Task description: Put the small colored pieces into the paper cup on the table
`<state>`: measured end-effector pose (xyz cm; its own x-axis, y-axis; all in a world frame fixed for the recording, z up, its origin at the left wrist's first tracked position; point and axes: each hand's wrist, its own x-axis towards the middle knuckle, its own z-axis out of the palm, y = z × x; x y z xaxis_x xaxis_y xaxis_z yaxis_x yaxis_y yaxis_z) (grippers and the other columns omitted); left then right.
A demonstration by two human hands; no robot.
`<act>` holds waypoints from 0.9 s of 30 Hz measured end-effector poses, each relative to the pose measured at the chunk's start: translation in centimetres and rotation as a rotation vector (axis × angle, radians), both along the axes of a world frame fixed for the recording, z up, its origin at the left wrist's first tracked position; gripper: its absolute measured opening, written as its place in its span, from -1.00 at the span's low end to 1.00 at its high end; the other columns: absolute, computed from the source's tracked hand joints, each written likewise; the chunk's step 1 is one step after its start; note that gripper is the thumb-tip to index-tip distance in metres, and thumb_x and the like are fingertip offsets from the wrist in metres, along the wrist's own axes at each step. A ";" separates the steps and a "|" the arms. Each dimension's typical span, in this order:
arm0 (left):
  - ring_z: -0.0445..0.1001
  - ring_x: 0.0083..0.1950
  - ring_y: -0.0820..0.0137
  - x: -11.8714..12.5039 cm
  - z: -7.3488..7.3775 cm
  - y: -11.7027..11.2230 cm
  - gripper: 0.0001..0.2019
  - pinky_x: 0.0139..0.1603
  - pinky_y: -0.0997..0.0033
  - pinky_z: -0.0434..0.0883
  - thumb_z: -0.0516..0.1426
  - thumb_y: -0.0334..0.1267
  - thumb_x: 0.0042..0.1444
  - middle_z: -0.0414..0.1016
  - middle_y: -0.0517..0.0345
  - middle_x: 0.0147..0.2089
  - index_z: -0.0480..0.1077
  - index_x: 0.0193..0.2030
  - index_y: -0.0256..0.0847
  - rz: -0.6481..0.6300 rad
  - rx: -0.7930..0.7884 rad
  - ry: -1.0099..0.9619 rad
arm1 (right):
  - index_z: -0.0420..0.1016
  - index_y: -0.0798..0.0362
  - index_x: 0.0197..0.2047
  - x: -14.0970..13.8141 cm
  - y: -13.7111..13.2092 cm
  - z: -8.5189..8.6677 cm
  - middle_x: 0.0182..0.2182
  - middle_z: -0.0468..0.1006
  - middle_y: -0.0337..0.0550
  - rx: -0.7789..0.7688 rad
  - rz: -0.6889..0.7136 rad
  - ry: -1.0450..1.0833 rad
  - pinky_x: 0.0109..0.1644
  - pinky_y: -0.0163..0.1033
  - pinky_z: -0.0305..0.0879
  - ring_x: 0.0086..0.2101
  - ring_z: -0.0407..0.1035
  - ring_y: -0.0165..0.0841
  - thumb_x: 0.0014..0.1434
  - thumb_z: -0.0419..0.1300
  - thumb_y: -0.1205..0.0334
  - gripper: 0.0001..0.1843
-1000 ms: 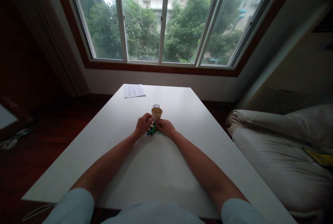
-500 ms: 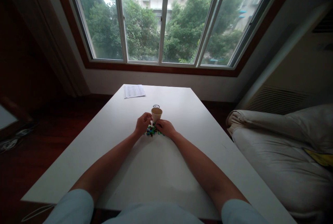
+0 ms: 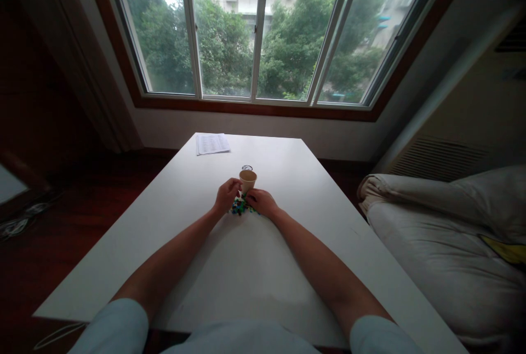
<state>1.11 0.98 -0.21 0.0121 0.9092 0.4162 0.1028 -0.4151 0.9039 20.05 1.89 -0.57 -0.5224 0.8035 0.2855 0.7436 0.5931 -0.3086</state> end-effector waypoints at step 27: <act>0.44 -0.44 0.50 -1.0 2.7 1.8 -0.79 -0.38 0.47 0.43 0.14 -0.25 0.08 0.54 0.13 -0.30 0.46 -0.15 -0.23 0.022 -0.006 -0.013 | 0.57 -0.02 -0.18 -0.1 -0.3 0.5 -0.20 0.59 -0.17 -0.029 -0.027 -0.019 -0.18 -0.33 0.15 -0.23 0.41 -0.36 0.33 0.11 0.11 -0.77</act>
